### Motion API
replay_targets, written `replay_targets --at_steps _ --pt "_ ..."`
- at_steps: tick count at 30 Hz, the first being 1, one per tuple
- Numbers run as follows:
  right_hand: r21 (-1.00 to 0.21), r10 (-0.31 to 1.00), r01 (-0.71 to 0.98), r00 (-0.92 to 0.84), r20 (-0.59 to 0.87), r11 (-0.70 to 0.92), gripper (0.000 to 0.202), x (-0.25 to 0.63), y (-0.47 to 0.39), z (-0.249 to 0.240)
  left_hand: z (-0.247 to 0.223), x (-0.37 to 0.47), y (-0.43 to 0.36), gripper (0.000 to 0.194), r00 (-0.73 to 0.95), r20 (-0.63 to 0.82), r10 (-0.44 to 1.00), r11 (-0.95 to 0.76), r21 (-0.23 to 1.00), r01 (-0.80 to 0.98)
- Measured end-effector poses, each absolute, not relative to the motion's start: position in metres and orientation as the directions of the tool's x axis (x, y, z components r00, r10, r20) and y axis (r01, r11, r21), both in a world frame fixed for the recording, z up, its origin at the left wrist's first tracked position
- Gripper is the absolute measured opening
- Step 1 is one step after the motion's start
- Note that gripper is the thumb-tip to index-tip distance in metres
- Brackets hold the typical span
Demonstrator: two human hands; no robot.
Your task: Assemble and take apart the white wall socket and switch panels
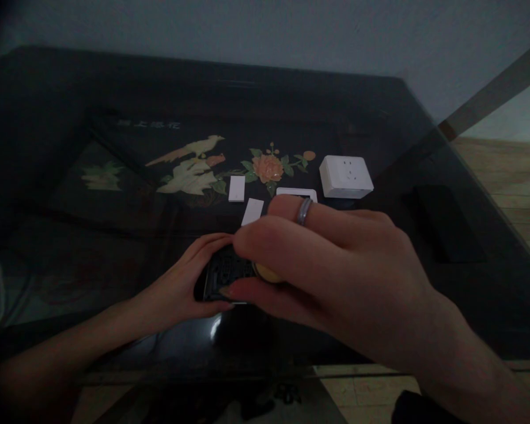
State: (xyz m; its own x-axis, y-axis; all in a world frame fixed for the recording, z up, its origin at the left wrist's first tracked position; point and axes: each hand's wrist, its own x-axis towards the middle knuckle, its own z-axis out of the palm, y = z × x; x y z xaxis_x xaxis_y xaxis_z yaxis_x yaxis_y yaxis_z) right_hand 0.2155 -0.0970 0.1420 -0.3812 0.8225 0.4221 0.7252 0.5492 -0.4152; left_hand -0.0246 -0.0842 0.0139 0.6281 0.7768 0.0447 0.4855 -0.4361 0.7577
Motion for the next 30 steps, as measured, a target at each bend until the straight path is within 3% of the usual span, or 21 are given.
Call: replay_targets --at_steps 2,7,9,14,25,30 --pt "-0.423 0.821 0.716 -0.392 0.414 0.555 0.033 0.216 -0.094 0.141 0.014 -0.024 -0.085 0.086 0.623 0.048 0.781 -0.435 0.756 0.488" --pt "-0.403 0.765 0.650 -0.555 0.328 0.644 0.014 0.222 -0.085 0.145 0.015 -0.024 -0.085 0.086 0.623 0.044 0.781 -0.429 0.763 0.484" --pt "-0.417 0.770 0.647 -0.529 0.357 0.638 0.008 0.223 -0.084 0.148 0.015 -0.024 -0.086 0.086 0.620 0.042 0.784 -0.422 0.768 0.481" --pt "-0.426 0.772 0.644 -0.528 0.354 0.636 0.020 0.225 -0.085 0.149 0.014 -0.026 -0.086 0.087 0.615 0.039 0.787 -0.411 0.777 0.477" --pt "-0.356 0.767 0.681 -0.537 0.350 0.640 0.006 0.228 -0.087 0.145 0.016 -0.025 -0.086 0.087 0.614 0.010 0.790 -0.391 0.779 0.490" --pt "-0.352 0.777 0.695 -0.535 0.331 0.628 0.009 0.227 -0.086 0.145 0.016 -0.025 -0.086 0.088 0.611 0.008 0.792 -0.385 0.783 0.489"
